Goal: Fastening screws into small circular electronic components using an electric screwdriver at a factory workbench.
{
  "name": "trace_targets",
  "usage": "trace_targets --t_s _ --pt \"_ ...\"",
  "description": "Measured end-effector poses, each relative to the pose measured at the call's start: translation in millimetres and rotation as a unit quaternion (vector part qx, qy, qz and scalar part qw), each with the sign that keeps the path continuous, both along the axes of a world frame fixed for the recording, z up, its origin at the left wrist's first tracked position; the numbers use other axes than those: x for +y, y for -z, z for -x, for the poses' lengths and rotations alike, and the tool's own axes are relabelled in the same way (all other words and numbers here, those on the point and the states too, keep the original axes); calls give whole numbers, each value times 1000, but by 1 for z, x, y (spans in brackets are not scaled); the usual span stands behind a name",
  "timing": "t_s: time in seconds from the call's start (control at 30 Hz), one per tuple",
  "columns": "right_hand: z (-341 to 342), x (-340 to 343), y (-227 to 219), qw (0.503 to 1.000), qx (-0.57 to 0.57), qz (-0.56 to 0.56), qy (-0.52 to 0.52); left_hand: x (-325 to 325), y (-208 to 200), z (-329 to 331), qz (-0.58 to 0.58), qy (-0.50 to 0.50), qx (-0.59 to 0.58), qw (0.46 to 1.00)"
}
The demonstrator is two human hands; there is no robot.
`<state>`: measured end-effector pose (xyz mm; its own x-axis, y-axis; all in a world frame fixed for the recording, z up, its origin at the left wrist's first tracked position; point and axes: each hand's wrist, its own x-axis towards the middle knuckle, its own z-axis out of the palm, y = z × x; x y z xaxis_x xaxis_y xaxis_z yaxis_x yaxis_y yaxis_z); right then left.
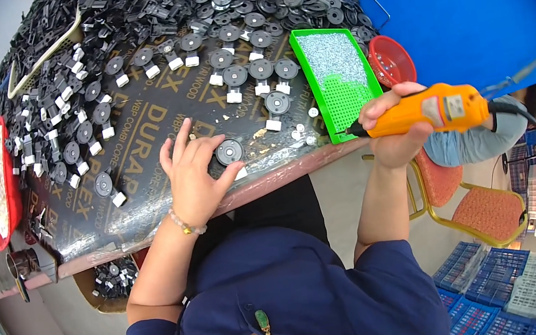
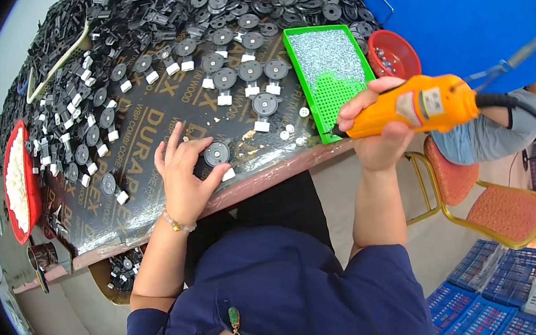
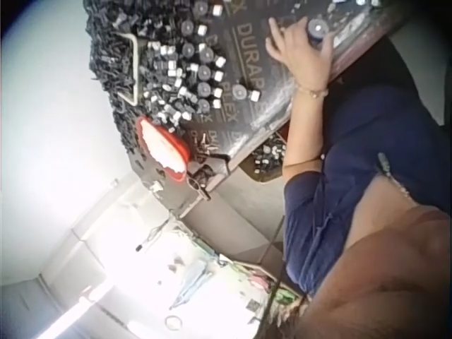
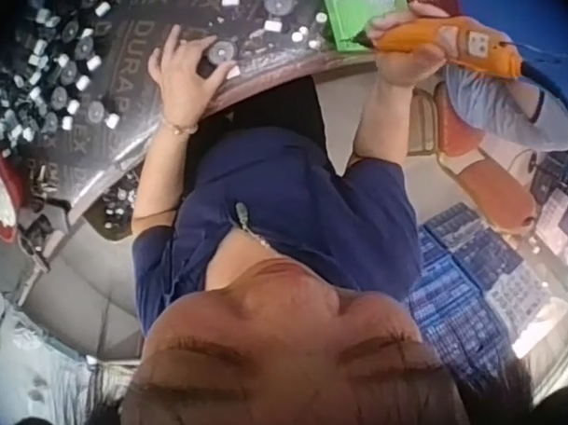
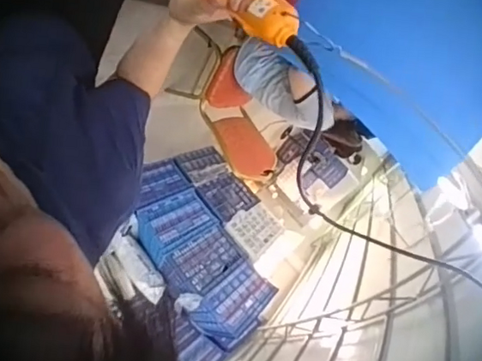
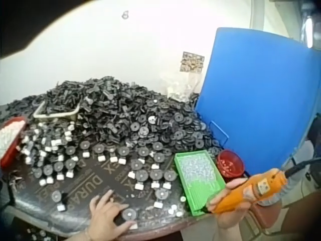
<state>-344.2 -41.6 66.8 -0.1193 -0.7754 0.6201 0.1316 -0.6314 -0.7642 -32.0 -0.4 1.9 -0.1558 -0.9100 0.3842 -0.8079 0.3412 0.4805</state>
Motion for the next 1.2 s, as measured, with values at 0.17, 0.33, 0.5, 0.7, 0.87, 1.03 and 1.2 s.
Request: trace_targets --t_s 0.17,0.33,0.5,0.7,0.87,1.03,1.2 --pt "9 1 -4 995 43 -21 85 0 2 1 0 -1 -6 1000" --pt "15 -9 11 993 51 -48 91 0 1 2 -6 -1 -9 1000" --pt "16 -11 13 995 29 -30 85 1 0 1 -13 -2 -9 1000" --pt "18 -8 17 996 29 -25 83 1 0 1 -18 1 -9 1000" --pt "18 -9 17 996 35 -31 81 1 0 0 -20 2 -10 1000" --pt "18 -3 6 996 30 -17 83 0 3 -1 -12 4 -2 1000" --pt "-15 3 -16 996 -4 89 -2 0 3 0 -15 18 2 1000"
